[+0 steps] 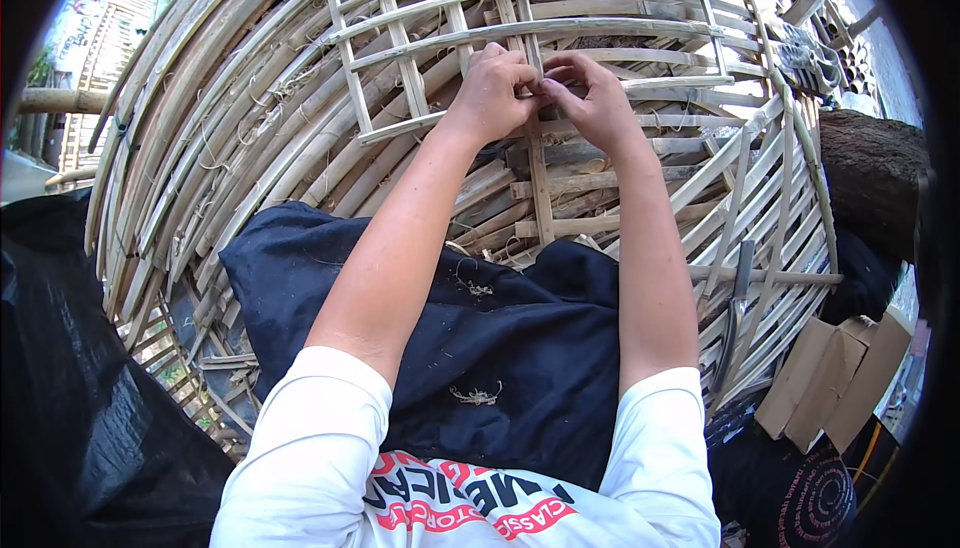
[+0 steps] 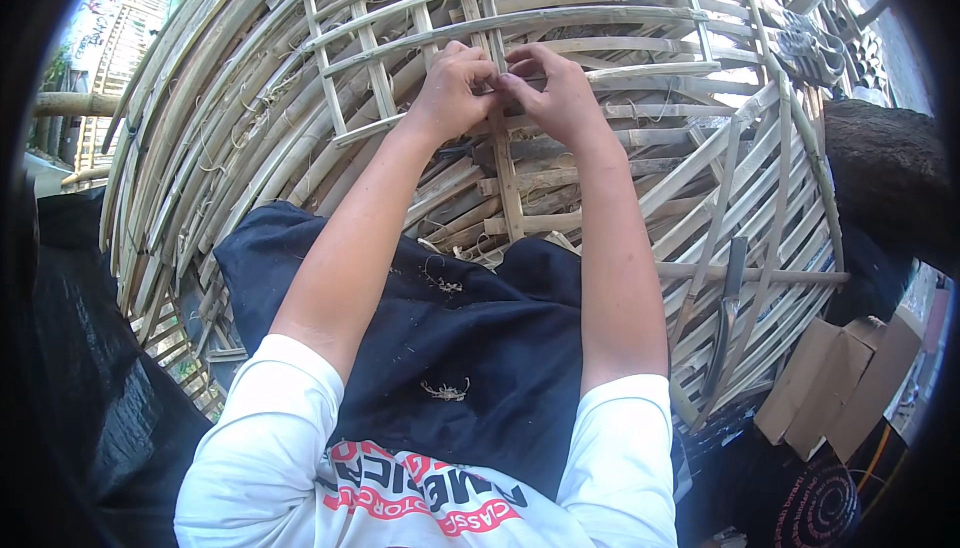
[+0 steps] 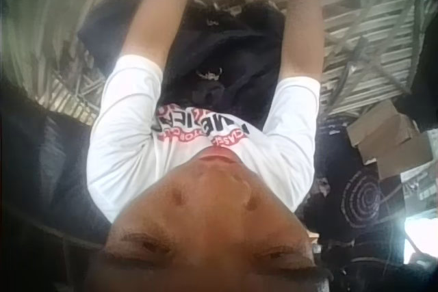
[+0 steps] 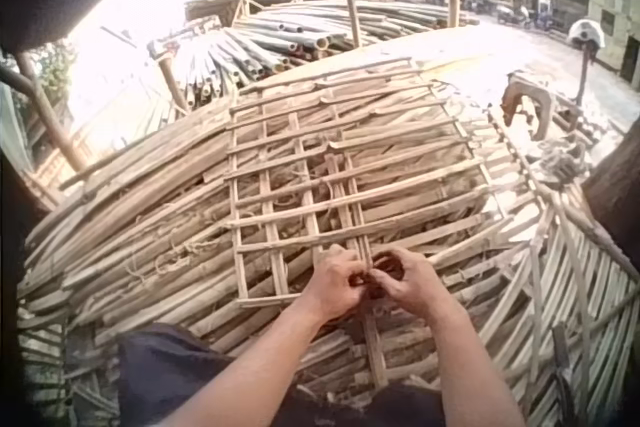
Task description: The person weaves bamboo strips into a large circular grid structure by hand, using a metal tool to lever and position the strips into place.
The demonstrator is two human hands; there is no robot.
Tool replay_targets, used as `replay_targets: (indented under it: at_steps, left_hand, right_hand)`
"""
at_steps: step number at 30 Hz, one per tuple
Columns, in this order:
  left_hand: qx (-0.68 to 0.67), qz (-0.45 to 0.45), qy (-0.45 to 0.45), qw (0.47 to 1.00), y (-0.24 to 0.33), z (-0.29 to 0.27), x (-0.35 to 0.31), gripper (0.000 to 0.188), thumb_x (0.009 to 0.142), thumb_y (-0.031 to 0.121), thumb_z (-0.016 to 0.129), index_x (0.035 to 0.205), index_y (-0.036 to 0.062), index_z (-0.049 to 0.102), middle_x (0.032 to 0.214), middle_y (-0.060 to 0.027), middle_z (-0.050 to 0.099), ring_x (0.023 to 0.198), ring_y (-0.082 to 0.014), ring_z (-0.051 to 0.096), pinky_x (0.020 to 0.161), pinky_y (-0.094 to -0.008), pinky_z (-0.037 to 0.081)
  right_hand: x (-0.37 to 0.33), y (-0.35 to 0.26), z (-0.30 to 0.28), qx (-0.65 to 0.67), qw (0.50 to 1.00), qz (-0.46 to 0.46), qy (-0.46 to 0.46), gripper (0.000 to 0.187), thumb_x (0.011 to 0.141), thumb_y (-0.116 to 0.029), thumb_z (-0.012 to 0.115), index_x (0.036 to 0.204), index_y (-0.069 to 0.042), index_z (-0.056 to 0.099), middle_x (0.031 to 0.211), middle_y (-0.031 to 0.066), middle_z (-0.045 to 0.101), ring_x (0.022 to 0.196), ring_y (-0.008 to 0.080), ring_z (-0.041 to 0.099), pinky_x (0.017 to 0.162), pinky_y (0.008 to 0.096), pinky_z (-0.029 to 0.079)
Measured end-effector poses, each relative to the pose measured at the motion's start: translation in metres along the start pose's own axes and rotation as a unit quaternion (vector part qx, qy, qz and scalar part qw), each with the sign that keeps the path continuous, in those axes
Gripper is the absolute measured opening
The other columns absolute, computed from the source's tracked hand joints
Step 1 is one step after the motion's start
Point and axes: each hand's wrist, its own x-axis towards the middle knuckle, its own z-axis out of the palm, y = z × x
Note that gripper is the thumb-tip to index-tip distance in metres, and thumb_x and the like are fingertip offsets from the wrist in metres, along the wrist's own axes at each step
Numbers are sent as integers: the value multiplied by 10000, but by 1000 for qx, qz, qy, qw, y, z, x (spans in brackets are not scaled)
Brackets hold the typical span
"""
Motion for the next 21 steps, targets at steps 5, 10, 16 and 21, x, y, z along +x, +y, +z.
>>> replay_targets:
  at_steps: [5,10,16,21]
  left_hand:
    - [-17,-19,12,1000,-1,0,-1,180,719,180,821,777,57,703,786,-50,631,863,-251,557,790,-373,447]
    - [-42,-3,27,999,-2,0,-1,168,723,169,819,771,51,710,707,-54,623,783,-236,573,730,-364,461]
    - [-63,21,43,997,-2,1,0,177,718,163,826,769,46,702,667,-65,614,695,-241,583,666,-375,463]
    - [-40,39,60,997,-3,4,-3,190,709,176,836,762,55,698,672,-68,625,660,-255,590,654,-381,461]
  right_hand:
    - [-2,-14,0,-16,999,41,-24,314,928,-114,699,1203,2,601,1030,125,715,945,173,680,849,305,543]
    - [-3,-13,0,-7,998,55,-23,341,927,-132,708,1221,-4,591,1037,125,713,952,167,674,848,303,541]
    - [-1,-8,-1,10,998,49,-23,367,921,-144,712,1235,-4,584,1037,137,721,958,183,688,845,310,546]
    - [-2,-10,0,1,999,41,-11,368,904,-127,710,1226,5,590,1027,155,738,944,218,716,827,332,561]
